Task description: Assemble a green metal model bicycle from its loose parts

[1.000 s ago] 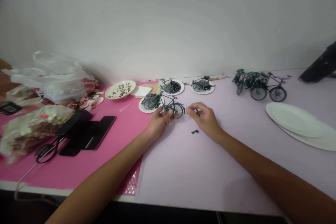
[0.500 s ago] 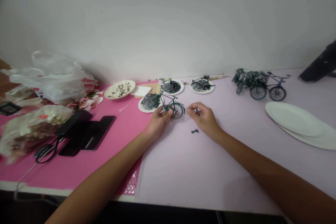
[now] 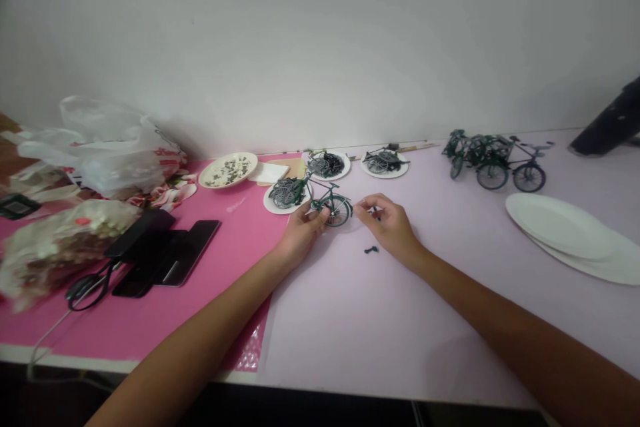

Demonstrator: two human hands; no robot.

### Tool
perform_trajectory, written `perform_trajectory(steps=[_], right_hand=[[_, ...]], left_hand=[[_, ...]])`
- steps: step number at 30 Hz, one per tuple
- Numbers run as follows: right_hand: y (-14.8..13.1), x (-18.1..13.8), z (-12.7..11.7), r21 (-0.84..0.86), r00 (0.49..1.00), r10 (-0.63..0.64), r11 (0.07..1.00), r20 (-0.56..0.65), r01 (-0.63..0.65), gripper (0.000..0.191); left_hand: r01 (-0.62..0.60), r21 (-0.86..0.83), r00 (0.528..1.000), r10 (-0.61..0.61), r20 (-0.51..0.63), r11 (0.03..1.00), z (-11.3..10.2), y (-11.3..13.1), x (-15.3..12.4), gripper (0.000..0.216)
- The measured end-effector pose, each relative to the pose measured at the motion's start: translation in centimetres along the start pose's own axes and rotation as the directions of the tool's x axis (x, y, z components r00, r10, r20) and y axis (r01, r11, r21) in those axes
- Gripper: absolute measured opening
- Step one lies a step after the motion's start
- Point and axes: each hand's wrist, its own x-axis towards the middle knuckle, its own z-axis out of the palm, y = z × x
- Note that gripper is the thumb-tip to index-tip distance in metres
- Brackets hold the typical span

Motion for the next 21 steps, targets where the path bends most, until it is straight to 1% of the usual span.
perform_trajectory(steps=[5,7,8,10,12,14,16,19,21], right_hand=[[-0.2,0.0,0.0,0.013,1.0,0.027,1.0,-0.011,-0.027,0.029],[-0.4,0.0,-0.2,-0.037,1.0,0.002,0.999,-0.02,-0.002,0.026],[-0.5,0.1,-0.3,-0.087,0.999,-0.035,0.996,-0.014,0.033,0.024],[-0.5,0.2,-0.6,-0.213,0.988,-0.145,0.965,0.056,0.153,0.02],[-0.3,0.3,-0.8,-0.314,0.955,-0.235,0.906,0.18,0.283,0.016],[0.1,0.4,-0.9,-0.373,0.922,-0.267,0.855,0.281,0.361,0.013],[0.7,0.5,-1.0,-0.412,0.913,-0.256,0.83,0.319,0.376,0.012],[1.7,0.8,-1.2,-0.459,0.922,-0.24,0.811,0.304,0.363,0.013],[2.4,0.9,-1.4,-0.506,0.928,-0.239,0.784,0.286,0.358,0.019]], left_hand=[[-0.004,-0.017,1.0,0.004,-0.007,1.0,0.1,-0.1,0.1,0.052],[-0.011,-0.052,1.0,0.01,-0.022,0.999,0.2,-0.1,0.1,0.053],[-0.019,-0.063,0.999,0.017,-0.042,0.998,0.2,-0.1,0.1,0.054],[-0.047,-0.039,0.993,0.042,-0.107,0.998,0.2,-0.1,0.1,0.053],[-0.081,0.021,0.98,0.083,-0.182,0.997,0.2,-0.1,0.1,0.051],[-0.101,0.06,0.968,0.112,-0.223,0.993,0.1,0.0,0.1,0.051],[-0.109,0.07,0.965,0.122,-0.232,0.992,0.0,0.0,0.2,0.052],[-0.107,0.097,0.967,0.126,-0.221,0.99,-0.2,-0.1,0.3,0.051],[-0.099,0.11,0.97,0.12,-0.211,0.989,-0.2,-0.2,0.3,0.051]])
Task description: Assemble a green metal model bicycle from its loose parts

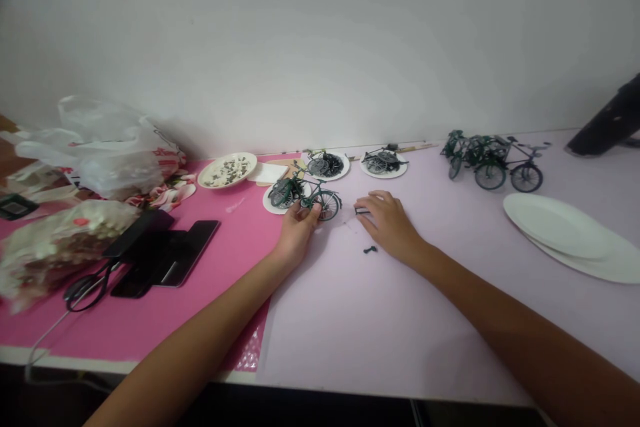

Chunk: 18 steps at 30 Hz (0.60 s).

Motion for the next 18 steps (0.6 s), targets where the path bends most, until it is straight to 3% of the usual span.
perform_trajectory(steps=[7,15,18], right_hand=[[1.1,0.0,0.3,-0.125,0.998,0.043,0.991,0.046,-0.037,0.017],[0.9,0.4,-0.3,-0.011,0.997,-0.05,0.999,0.057,0.05,0.019],[0.2,0.4,-0.9,0.072,0.999,-0.034,0.997,-0.033,0.036,0.02]], left_hand=[[0.019,-0.014,0.998,-0.018,0.056,1.0,0.0,0.1,-0.1,0.056],[0.009,-0.035,0.998,-0.007,0.066,0.999,0.1,0.1,-0.1,0.053],[0.012,-0.025,0.998,-0.011,0.063,1.0,0.1,0.1,-0.1,0.052]])
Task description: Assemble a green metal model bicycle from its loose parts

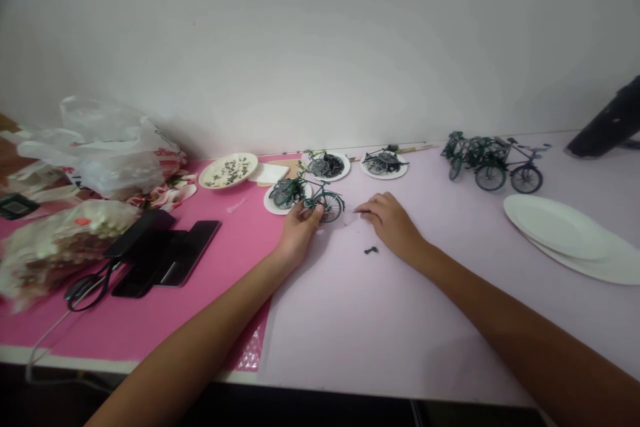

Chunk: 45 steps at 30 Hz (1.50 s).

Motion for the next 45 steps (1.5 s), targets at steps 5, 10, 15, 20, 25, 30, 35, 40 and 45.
perform_trajectory(steps=[5,10,15,20,25,30,35,40,45], right_hand=[[-1.6,0.2,-0.8,0.119,0.964,0.183,0.98,-0.195,-0.162,0.02],[-1.9,0.3,-0.6,0.175,0.957,0.183,0.974,-0.225,-0.145,0.014],[-2.4,0.2,-0.3,0.187,0.966,0.123,0.979,-0.229,-0.081,0.01],[-3.3,-0.3,-0.3,0.196,0.977,0.084,0.98,-0.197,-0.045,0.01],[-3.8,-0.7,0.1,0.254,0.973,0.19,0.955,-0.133,-0.152,0.011],[-4.2,-0.7,0.2,0.292,0.992,0.105,0.953,-0.07,-0.08,0.019],[-4.7,-0.6,0.0,0.257,0.982,-0.002,0.965,-0.188,0.051,0.016],[-5.1,-0.4,0.1,0.202,0.96,-0.07,0.971,-0.271,0.128,0.01],[-5.1,-0.3,0.3,0.178,0.938,-0.135,0.964,-0.318,0.199,0.011]], left_hand=[[0.014,0.033,1.0,-0.014,-0.007,0.999,-0.2,0.1,-0.1,0.049],[0.025,0.0,1.0,-0.025,0.002,1.0,-0.3,-0.2,0.1,0.052],[0.042,-0.038,0.999,-0.043,-0.015,0.998,-0.4,-0.7,0.4,0.059],[0.034,-0.045,0.999,-0.033,0.011,0.998,-0.4,-0.7,0.4,0.055],[0.041,-0.098,0.999,-0.039,0.021,0.994,-0.2,-0.4,0.1,0.052],[0.096,-0.194,0.994,-0.104,-0.033,0.976,0.2,0.0,0.0,0.048],[0.153,-0.242,0.988,-0.156,0.009,0.958,0.6,0.8,-0.5,0.048],[0.177,-0.25,0.984,-0.169,0.052,0.952,0.8,0.9,-0.8,0.048],[0.161,-0.271,0.986,-0.141,0.094,0.949,0.9,0.8,-0.7,0.048]])
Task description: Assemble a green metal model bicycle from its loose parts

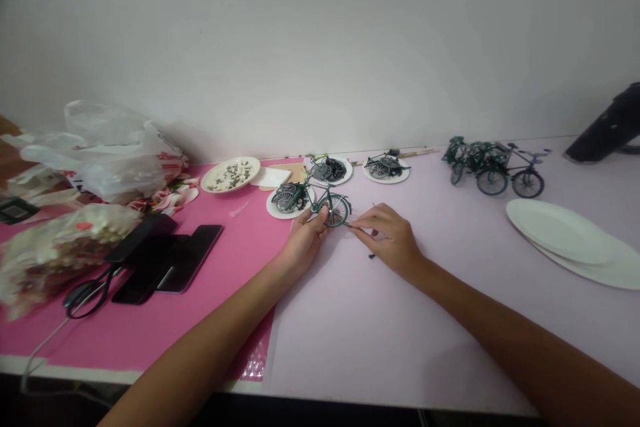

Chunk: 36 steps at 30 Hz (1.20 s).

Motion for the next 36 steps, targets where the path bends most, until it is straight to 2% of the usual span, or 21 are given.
perform_trajectory(steps=[5,11,21,32,36], right_hand=[[0.26,0.16,-0.35,-0.094,0.993,-0.11,0.989,0.048,0.115,0.016],[-0.06,0.15,-0.54,-0.189,0.965,-0.226,0.95,0.13,0.248,0.02],[0.23,-0.04,-0.69,-0.165,0.971,-0.215,0.959,0.106,0.231,0.025],[-0.41,0.33,-0.64,-0.165,0.969,-0.229,0.956,0.094,0.242,0.021],[-0.44,0.28,-0.68,-0.169,0.978,-0.185,0.965,0.098,0.199,0.019]], left_hand=[[0.041,-0.006,0.999,-0.04,0.025,0.999,0.1,0.27,-0.14,0.046],[0.106,-0.007,0.987,-0.105,0.119,0.994,-0.16,0.65,-0.25,0.041],[0.107,-0.087,0.982,-0.091,0.166,0.99,-0.12,0.31,0.05,0.042],[0.112,-0.051,0.978,-0.102,0.181,0.992,-0.35,0.51,-0.05,0.053],[0.106,-0.03,0.977,-0.098,0.19,0.994,-0.33,0.62,-0.12,0.053]])
